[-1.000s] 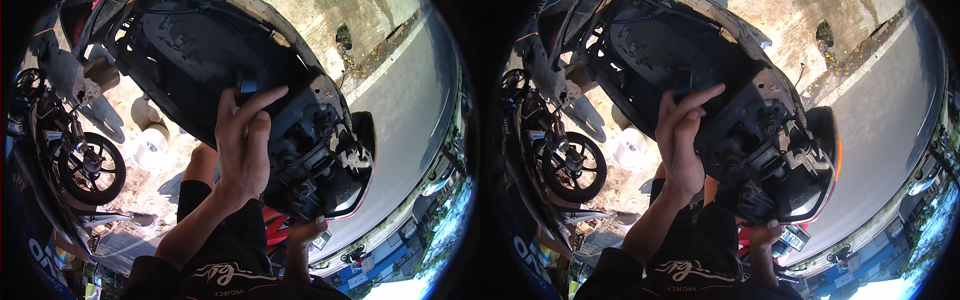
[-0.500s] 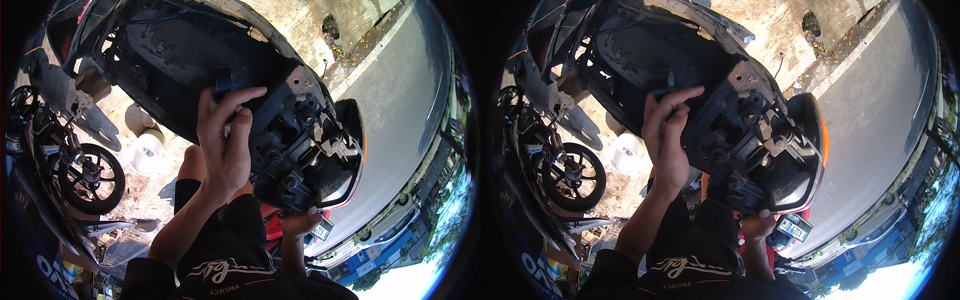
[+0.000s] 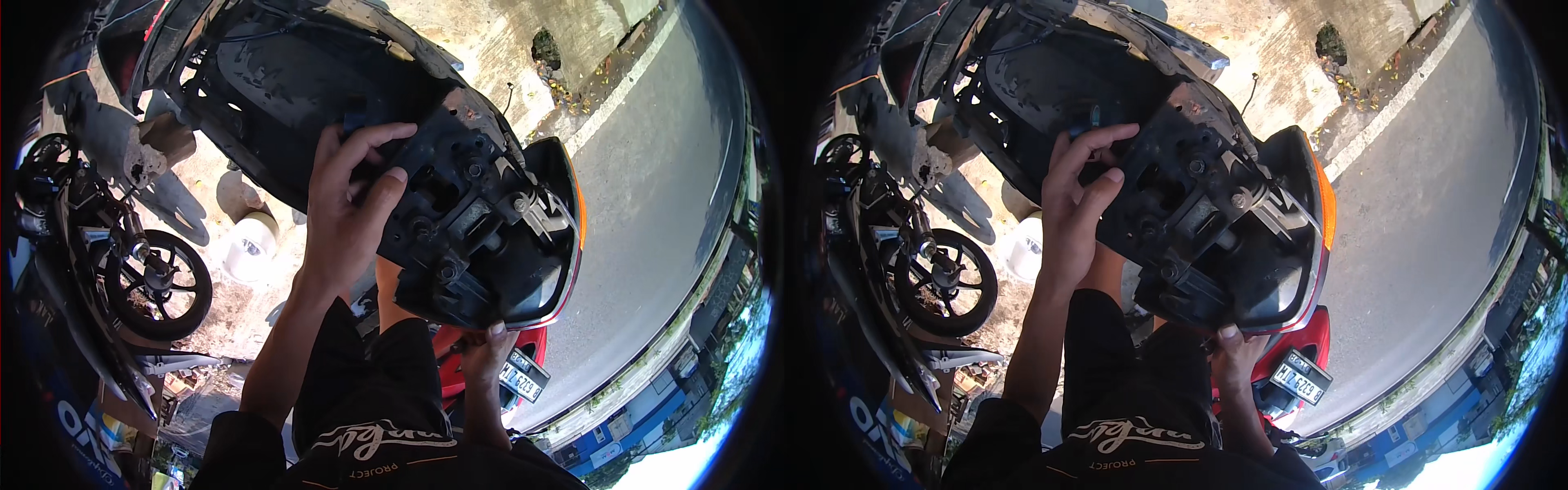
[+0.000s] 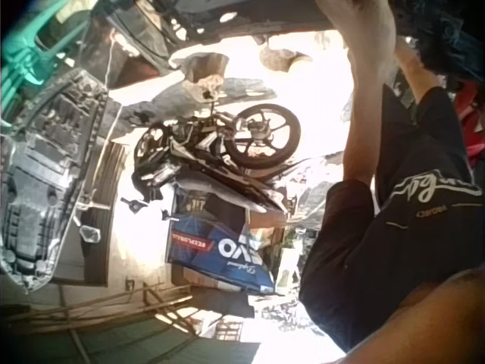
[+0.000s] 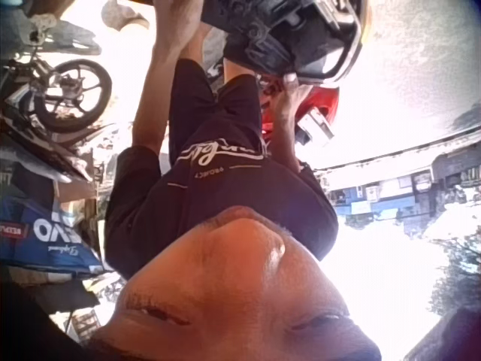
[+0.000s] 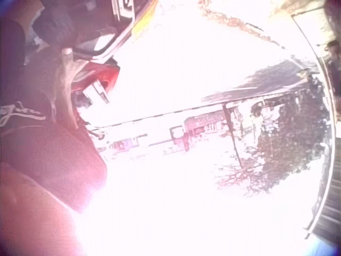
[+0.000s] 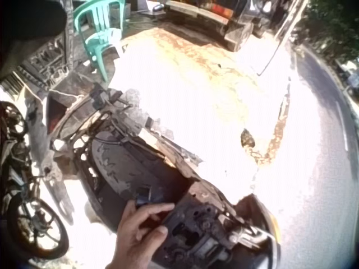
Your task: The recorder is repairing the rear section of a motorcycle using a wrench.
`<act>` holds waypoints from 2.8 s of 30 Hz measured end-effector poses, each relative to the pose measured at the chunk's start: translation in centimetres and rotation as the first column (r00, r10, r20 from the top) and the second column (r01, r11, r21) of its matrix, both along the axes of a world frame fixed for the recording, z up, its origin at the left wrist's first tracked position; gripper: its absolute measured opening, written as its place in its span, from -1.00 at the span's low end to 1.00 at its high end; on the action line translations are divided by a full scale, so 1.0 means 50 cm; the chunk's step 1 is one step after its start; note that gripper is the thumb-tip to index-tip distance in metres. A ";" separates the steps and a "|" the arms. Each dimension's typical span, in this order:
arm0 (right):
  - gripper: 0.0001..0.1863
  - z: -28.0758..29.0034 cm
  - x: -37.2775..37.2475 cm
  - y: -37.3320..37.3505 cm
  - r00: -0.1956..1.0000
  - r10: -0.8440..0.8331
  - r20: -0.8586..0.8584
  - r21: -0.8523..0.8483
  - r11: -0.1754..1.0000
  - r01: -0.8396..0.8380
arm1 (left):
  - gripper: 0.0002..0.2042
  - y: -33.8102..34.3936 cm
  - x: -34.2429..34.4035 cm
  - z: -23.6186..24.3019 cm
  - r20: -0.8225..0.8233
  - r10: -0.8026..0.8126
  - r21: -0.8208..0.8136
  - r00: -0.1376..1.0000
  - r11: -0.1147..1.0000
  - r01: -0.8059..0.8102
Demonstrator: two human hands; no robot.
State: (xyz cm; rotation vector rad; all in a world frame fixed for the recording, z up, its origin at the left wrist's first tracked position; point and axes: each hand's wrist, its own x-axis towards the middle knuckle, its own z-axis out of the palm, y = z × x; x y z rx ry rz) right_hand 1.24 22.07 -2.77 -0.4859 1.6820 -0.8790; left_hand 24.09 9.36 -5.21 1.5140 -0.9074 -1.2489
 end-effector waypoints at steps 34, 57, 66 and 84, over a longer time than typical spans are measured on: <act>-0.55 -0.039 -0.097 -0.040 0.868 -0.391 0.306 0.215 0.916 0.338 | -0.22 0.025 0.023 0.015 0.062 -0.290 0.006 0.955 0.957 0.290; -0.75 0.132 -0.154 -0.072 0.994 -0.104 0.017 0.061 0.993 0.103 | -0.77 0.163 -0.039 0.082 0.099 0.397 -0.131 0.912 0.914 -0.384; -0.69 0.246 -0.063 -0.125 0.569 0.704 -0.426 0.223 0.691 -0.688 | -0.78 0.153 -0.084 0.143 0.327 0.124 0.025 0.937 0.990 -0.139; -0.70 0.291 0.054 -0.328 -0.048 0.958 -0.282 0.463 0.092 -0.881 | -0.72 0.219 -0.181 0.082 0.312 0.599 0.367 0.738 0.640 -0.675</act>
